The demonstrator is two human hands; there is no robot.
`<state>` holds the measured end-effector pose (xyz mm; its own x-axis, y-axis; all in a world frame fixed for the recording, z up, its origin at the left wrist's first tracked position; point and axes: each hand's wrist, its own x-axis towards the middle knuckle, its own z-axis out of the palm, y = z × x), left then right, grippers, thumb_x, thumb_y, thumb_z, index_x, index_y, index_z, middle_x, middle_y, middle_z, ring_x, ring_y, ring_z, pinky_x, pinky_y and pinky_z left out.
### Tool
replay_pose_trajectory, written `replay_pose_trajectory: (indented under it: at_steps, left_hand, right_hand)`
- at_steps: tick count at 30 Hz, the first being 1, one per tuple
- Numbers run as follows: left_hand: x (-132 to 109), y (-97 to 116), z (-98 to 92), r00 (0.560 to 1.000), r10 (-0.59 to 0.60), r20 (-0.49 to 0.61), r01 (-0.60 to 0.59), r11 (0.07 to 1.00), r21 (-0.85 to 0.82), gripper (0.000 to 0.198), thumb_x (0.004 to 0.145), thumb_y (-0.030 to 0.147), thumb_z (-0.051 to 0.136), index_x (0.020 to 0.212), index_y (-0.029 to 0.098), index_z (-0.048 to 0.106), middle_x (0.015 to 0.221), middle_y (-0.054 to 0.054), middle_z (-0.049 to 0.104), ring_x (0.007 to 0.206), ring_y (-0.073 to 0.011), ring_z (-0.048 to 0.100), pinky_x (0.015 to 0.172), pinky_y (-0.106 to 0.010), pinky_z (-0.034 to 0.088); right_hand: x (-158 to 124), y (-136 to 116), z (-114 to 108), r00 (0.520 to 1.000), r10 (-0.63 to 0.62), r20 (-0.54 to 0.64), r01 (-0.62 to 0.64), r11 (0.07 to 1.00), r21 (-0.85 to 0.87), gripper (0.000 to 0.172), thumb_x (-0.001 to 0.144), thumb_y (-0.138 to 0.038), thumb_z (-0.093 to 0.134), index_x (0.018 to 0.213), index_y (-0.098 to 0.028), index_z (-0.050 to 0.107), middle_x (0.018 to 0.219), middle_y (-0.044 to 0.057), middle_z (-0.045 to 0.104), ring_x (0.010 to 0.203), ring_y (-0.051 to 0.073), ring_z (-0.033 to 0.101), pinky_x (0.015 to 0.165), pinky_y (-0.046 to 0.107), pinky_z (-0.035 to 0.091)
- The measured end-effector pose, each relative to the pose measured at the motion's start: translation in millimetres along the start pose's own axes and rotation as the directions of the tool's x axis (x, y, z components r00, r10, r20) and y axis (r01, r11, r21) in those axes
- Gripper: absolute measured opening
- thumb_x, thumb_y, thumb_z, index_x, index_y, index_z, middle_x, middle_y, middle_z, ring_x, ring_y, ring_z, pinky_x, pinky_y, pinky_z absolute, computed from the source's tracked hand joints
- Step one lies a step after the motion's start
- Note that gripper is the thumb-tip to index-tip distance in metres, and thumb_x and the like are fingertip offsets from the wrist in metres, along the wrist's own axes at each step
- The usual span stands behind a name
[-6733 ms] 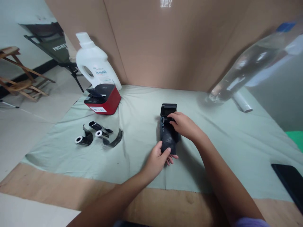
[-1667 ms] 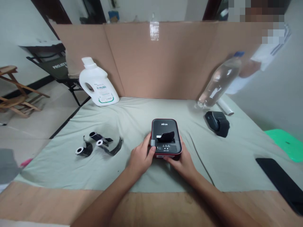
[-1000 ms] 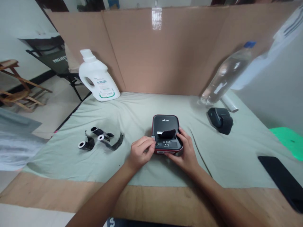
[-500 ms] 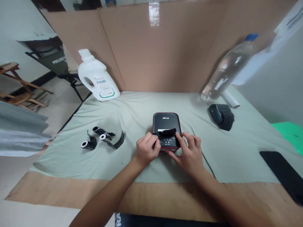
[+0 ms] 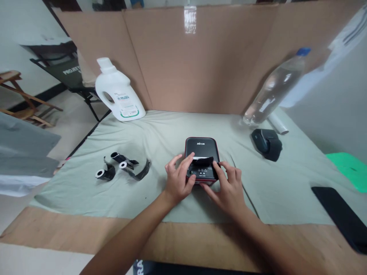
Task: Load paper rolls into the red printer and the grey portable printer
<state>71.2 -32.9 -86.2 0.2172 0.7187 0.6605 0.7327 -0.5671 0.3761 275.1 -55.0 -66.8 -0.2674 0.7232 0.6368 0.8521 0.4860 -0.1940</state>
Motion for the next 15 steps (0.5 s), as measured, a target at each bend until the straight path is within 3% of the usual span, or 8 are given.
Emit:
replay_pose_trajectory:
  at_steps: [4,10,15]
  left_hand:
    - [1,-9,0.9,0.998,0.002,0.062,0.004,0.996,-0.094,0.057,0.104,0.050,0.033,0.153,0.021,0.039,0.148,-0.014,0.058,0.141,-0.0319,0.044,0.112,-0.050,0.028]
    - [6,-19,-1.5,0.998,0.061,0.011,-0.055,0.954,-0.294,0.056,0.105,0.048,0.035,0.155,0.022,0.036,0.161,-0.017,0.040,0.150,-0.0309,0.035,0.118,-0.051,0.031]
    - [46,-36,-7.1,1.000,0.029,0.013,-0.020,0.901,-0.433,0.055,0.105,0.051,0.033,0.152,0.023,0.041,0.157,-0.015,0.046,0.146,-0.0283,0.043,0.119,-0.051,0.033]
  right_hand:
    - [0,1,-1,1.000,0.009,0.030,-0.010,0.999,0.040,0.085,0.088,-0.055,0.070,0.155,-0.016,0.036,0.133,0.021,0.051,0.114,0.038,0.049,0.096,0.056,0.048]
    - [1,3,-4,0.996,-0.006,0.089,-0.006,0.990,0.137,0.095,0.090,-0.056,0.067,0.164,-0.022,0.019,0.156,0.020,0.036,0.133,0.041,0.042,0.107,0.060,0.041]
    - [-4,7,4,0.992,-0.080,0.099,0.050,0.959,0.279,0.085,0.095,-0.045,0.060,0.165,-0.026,0.017,0.163,0.015,0.031,0.139,0.039,0.038,0.111,0.062,0.038]
